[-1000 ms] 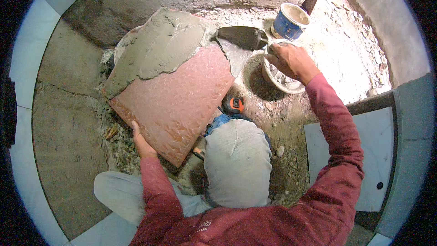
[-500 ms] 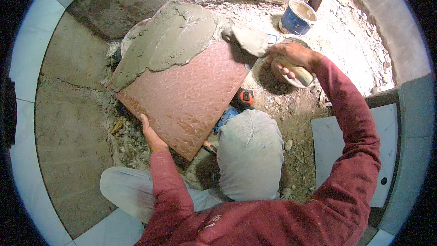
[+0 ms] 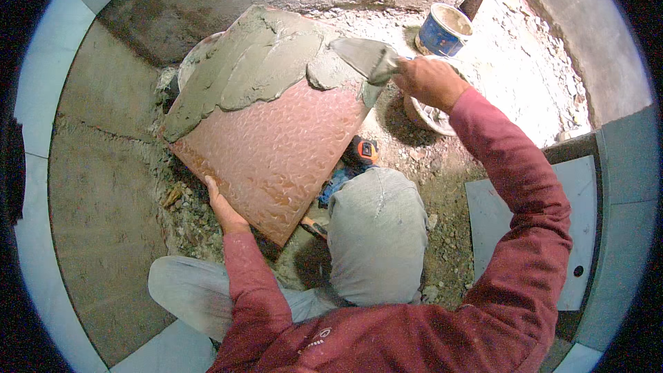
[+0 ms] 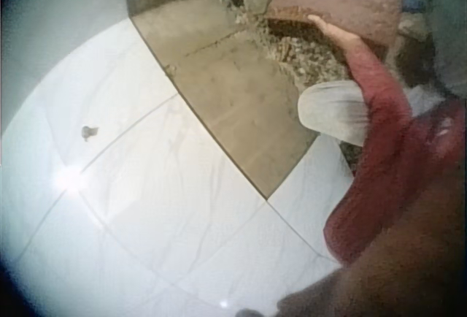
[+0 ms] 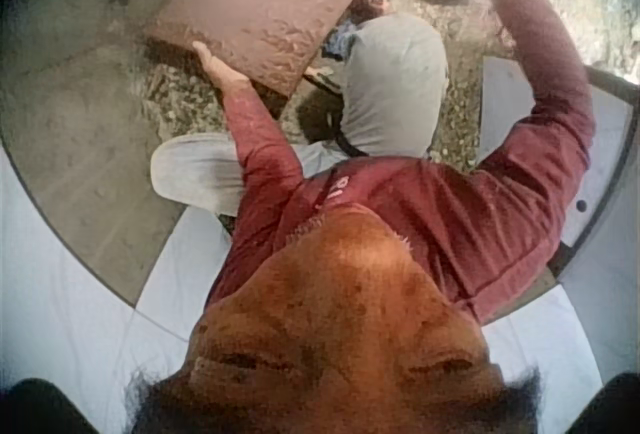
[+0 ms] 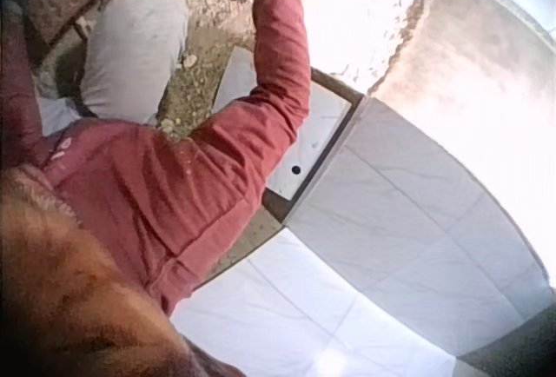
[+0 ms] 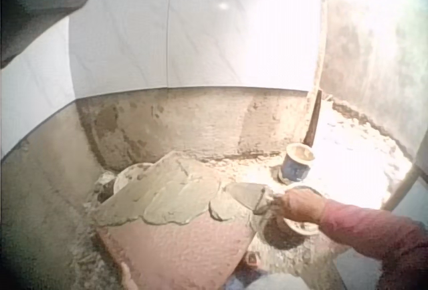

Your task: The person applies mortar to the back of a tile using a trowel.

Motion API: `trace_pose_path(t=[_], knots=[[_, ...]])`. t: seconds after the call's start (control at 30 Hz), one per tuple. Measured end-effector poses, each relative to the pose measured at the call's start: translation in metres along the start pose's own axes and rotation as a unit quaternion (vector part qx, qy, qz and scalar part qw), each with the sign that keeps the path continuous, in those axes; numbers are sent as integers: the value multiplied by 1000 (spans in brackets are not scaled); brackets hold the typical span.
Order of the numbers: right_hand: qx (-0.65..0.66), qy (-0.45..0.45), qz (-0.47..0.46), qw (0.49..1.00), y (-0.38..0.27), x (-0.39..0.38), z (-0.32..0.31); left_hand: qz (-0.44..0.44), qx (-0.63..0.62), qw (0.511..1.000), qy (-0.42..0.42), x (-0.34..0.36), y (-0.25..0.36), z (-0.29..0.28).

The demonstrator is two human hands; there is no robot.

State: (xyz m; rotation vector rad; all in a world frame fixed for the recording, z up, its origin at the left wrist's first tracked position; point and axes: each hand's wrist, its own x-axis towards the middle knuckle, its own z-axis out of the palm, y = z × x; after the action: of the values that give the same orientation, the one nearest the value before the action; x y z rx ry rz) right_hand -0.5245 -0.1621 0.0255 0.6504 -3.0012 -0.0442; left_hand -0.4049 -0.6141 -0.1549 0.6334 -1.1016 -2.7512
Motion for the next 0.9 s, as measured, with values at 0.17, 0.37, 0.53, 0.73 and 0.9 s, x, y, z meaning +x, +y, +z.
trace_pose_path(t=[0.17,0.37,0.53,0.73,0.9], knots=[[252,-167,117,946,33,-29,-32,-24,5,999,35,-14,5,25],[433,-231,296,820,19,-30,-68,-13,-22,1000,10,-3,-5,5],[556,-257,268,744,-3,-7,-28,6,-46,998,47,-6,-3,15],[257,-197,-75,943,-32,0,-5,17,-18,999,37,7,-5,-3],[93,-329,187,921,37,-39,-71,6,66,992,111,-2,-5,15]])
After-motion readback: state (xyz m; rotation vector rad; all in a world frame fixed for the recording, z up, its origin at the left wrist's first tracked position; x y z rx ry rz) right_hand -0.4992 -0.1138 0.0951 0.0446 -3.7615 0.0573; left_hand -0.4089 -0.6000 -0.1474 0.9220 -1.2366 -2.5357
